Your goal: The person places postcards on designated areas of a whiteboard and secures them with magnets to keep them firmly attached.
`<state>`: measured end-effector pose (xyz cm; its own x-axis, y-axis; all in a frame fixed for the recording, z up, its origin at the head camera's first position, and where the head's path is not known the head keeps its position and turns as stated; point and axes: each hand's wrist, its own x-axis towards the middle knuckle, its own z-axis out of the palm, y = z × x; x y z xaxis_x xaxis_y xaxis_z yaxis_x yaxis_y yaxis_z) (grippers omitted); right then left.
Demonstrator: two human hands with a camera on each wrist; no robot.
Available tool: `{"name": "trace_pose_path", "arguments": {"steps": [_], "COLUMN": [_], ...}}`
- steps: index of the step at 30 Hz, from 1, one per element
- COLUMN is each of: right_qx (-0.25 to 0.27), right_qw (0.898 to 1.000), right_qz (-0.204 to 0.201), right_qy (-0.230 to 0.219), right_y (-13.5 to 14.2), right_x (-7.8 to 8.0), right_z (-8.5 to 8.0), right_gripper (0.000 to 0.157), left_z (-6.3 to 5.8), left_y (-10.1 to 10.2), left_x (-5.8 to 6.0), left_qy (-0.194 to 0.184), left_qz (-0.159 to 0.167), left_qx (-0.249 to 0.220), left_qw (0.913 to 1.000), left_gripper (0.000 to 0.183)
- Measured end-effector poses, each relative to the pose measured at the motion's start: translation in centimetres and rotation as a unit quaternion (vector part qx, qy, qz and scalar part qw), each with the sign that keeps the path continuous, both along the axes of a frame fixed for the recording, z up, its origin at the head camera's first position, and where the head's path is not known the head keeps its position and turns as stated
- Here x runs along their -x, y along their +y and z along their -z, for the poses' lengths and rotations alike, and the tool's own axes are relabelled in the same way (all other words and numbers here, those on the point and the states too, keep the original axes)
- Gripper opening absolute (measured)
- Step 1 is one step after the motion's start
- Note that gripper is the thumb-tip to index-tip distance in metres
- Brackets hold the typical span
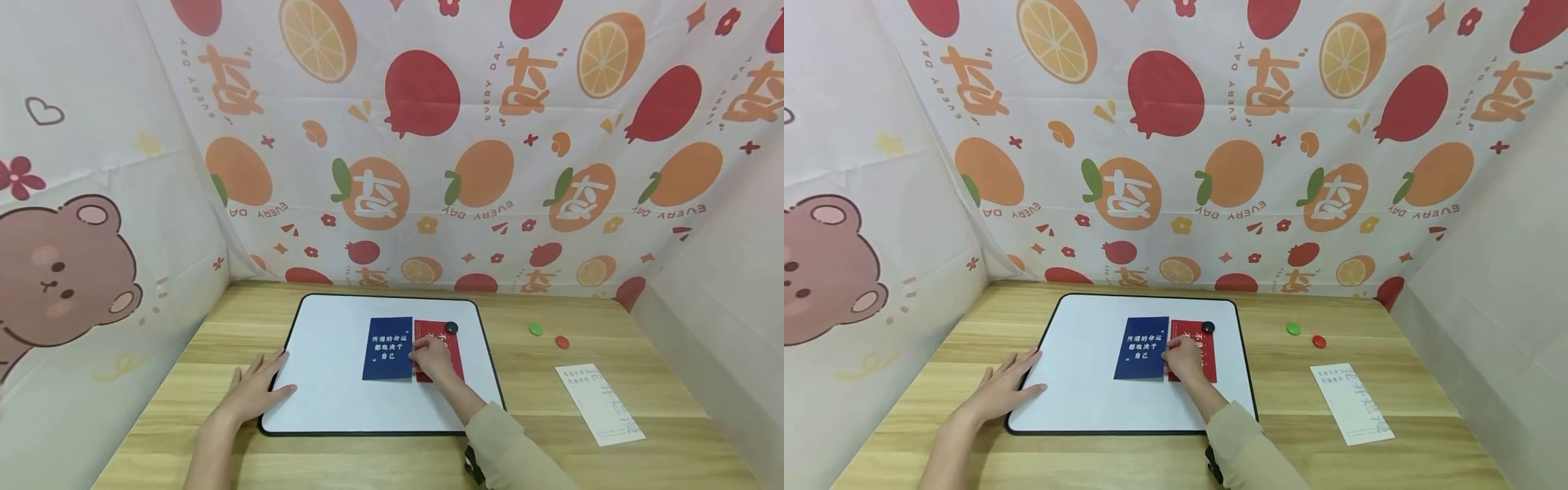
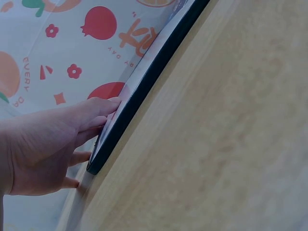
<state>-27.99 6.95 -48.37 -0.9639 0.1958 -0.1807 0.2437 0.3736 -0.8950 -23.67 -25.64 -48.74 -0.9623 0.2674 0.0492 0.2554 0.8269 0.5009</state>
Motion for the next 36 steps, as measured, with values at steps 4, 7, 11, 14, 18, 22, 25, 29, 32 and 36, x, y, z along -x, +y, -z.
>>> {"name": "trace_pose_path", "arguments": {"steps": [4,7,11,14,18,22,25,29,32,36], "right_qx": [-0.009,-0.010,-0.010,-0.008,-0.013,-0.013,-0.016,-0.020,-0.019,-0.024], "right_qw": [1.000,1.000,1.000,1.000,1.000,1.000,1.000,1.000,1.000,1.000], "right_qz": [0.000,0.000,-0.001,-0.006,-0.013,-0.015,-0.015,-0.013,-0.010,-0.009], "right_qy": [-0.008,-0.014,-0.013,-0.008,-0.003,-0.004,-0.003,-0.002,-0.008,-0.011], "right_y": [-0.03,-0.01,0.03,0.08,0.04,-0.11,-0.24,-0.39,-0.46,-0.57], "right_x": [0.13,0.22,0.28,0.25,0.24,0.26,0.24,0.20,0.28,0.50], "right_z": [0.01,0.11,0.27,0.43,0.56,0.40,0.18,-0.17,-0.20,0.04], "right_gripper": [0.014,0.014,0.014,0.014,0.014,0.014,0.013,0.012,0.012,0.012], "left_z": [0.01,0.09,0.13,0.18,0.23,0.19,0.12,0.09,0.05,-0.04], "left_y": [-0.02,-0.05,-0.09,-0.10,-0.08,-0.07,-0.06,-0.03,0.00,0.03], "left_x": [0.05,0.06,0.06,0.04,0.01,-0.01,-0.04,-0.04,-0.12,-0.12], "left_qy": [0.001,0.002,0.001,0.003,0.002,0.001,0.001,0.003,0.002,0.001], "left_qz": [0.002,0.002,-0.001,0.000,0.001,0.000,-0.003,-0.002,-0.002,-0.002], "left_qx": [0.000,-0.001,-0.003,-0.003,-0.003,-0.003,-0.002,-0.002,-0.005,-0.007], "left_qw": [1.0000,1.0000,1.0000,1.0000,1.0000,1.0000,1.0000,1.0000,1.0000,1.0000], "left_gripper": [0.072,0.072,0.072,0.072,0.072,0.072,0.071,0.072,0.072,0.071]}}
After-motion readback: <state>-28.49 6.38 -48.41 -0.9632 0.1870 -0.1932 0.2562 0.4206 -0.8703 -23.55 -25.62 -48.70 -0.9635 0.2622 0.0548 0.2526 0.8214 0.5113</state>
